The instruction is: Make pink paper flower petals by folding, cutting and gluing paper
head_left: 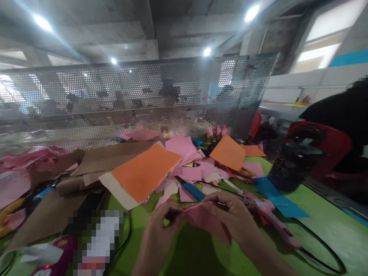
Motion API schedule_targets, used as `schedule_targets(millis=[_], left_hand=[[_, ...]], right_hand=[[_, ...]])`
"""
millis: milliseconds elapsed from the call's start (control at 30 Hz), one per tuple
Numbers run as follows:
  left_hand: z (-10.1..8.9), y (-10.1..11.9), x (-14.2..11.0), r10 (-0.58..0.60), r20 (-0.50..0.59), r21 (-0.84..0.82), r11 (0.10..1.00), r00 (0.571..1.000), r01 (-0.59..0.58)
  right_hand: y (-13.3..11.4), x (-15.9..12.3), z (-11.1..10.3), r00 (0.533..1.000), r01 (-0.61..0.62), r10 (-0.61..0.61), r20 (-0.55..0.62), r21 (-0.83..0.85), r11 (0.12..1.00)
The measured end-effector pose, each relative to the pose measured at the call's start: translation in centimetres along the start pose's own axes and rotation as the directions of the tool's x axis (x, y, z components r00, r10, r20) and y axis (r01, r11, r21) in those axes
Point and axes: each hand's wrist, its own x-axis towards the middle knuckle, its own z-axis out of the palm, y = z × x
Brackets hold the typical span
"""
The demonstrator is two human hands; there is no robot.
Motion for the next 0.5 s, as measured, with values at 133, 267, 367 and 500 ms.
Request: schedule_targets(millis=[133,267,367,500], left_hand=[[-0.01,0.26,-0.04,-0.028,-0.023,-0.042,0.999,0.999,0.027],[0.05,0.60,0.02,-0.099,-0.024,-0.078,0.992,0.995,0.097],[0.11,0.70,0.11,-0.138,-0.049,-0.110,0.985,0.989,0.132],[0.20,0.71,0.12,-0.176,-0.059,-0.151,0.975,0.983,0.165]], right_hand=[[0.04,0.02,-0.01,1.000,0.007,-0.007,-0.007,0.007,1.000],[-0.25,-0.01,0.10,1.000,0.012,-0.012,-0.027,-0.008,1.000],[-0.59,-0.14,0.19,0.999,0.007,-0.007,-0.045,-0.005,1.000],[-0.74,-0.27,0.29,0.997,0.013,-0.013,-0.075,-0.005,1.000]])
